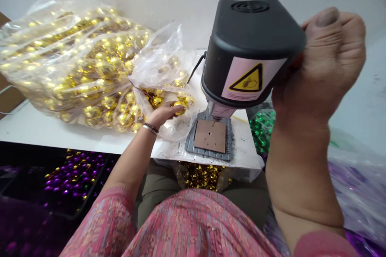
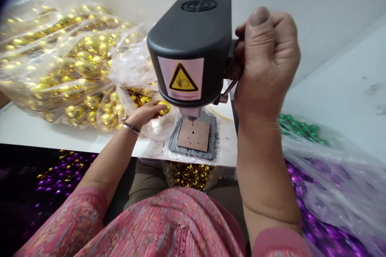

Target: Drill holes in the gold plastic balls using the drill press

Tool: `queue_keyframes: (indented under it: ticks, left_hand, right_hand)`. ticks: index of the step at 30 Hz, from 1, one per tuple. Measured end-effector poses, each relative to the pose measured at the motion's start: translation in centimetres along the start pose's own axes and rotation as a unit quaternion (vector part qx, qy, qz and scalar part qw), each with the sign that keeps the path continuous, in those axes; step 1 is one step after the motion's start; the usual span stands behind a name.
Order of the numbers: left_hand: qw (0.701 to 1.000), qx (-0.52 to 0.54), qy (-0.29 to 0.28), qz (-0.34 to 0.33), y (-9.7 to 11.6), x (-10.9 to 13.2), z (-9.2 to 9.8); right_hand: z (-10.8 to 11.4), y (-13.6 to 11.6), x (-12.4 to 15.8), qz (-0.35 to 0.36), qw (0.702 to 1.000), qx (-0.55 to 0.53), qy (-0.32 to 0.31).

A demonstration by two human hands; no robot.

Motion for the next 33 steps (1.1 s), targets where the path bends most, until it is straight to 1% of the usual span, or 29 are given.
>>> queue_keyframes:
  ticks: [1, 2, 3, 5, 6, 7, 9, 12, 14, 18, 20, 23, 26, 30, 33]
  left_hand:
    - [0.992, 0.11, -0.049, 0.022, -0.2, 1.2, -0.7]
    - [0.975, 0.2, -0.09, 0.044, -0.4, 2.3, -1.4]
    - [0.954, 0.268, -0.121, 0.062, -0.4, 3.4, -2.1]
    - [0.921, 0.346, -0.155, 0.085, -0.5, 5.3, -3.6]
    - [0.913, 0.362, -0.164, 0.094, -0.5, 6.0, -4.4]
    - [0.91, 0.365, -0.169, 0.099, -0.5, 6.6, -5.2]
    - [0.922, 0.341, -0.161, 0.089, -0.3, 7.3, -6.5]
    - [0.958, 0.265, -0.112, 0.024, 0.2, 7.6, -7.7]
    - [0.973, 0.216, -0.079, -0.012, 0.5, 7.5, -8.3]
    - [0.988, 0.148, -0.026, -0.03, 0.5, 7.1, -9.3]
    - [0.993, 0.116, -0.014, -0.034, 0.4, 6.9, -9.8]
    - [0.997, 0.06, -0.006, -0.058, 0.8, 6.9, -10.4]
    - [0.994, -0.021, 0.016, -0.109, 1.8, 7.3, -10.7]
    - [0.976, -0.148, 0.012, -0.159, 2.8, 8.2, -11.4]
    - [0.959, -0.206, 0.02, -0.191, 3.3, 8.6, -11.8]
  right_hand:
    - [0.1, 0.0, -0.1, 0.004, 1.0, 0.003, 0.014]
    - [0.1, 0.0, -0.1, 0.006, 1.0, 0.003, 0.025]
    - [0.1, 0.1, -0.1, 0.008, 0.999, 0.002, 0.031]
    - [0.0, 0.1, -0.2, 0.017, 0.999, 0.0, 0.031]
    - [-0.1, 0.1, -0.1, 0.019, 1.0, 0.003, 0.023]
    - [-0.1, 0.0, -0.1, 0.025, 1.0, 0.004, 0.015]
    - [-0.1, 0.0, -0.1, 0.029, 1.0, 0.004, 0.002]
    - [-0.1, 0.2, -0.2, 0.02, 1.0, 0.002, -0.017]
    - [-0.1, 0.4, -0.4, 0.015, 0.999, 0.01, -0.032]
    - [0.0, 0.4, -0.6, 0.022, 0.998, 0.034, -0.044]
    - [-0.1, 0.4, -0.6, 0.023, 0.998, 0.036, -0.051]
    - [-0.3, 0.2, -0.5, 0.029, 0.998, 0.021, -0.056]
    - [-0.4, 0.1, -0.3, 0.039, 0.997, 0.009, -0.059]
    - [-0.5, -0.1, -0.2, 0.044, 0.997, 0.006, -0.068]
    - [-0.4, 0.0, -0.3, 0.043, 0.996, 0.023, -0.075]
Point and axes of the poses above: each hand's wrist, its own x-axis away from the middle knuckle, its own z-axis out of the back of the hand, y = z × x, the point moved 5 cm from there along -x, towards the middle knuckle, and after that the axes turned 2 degrees about z, right-handed, at the moved point
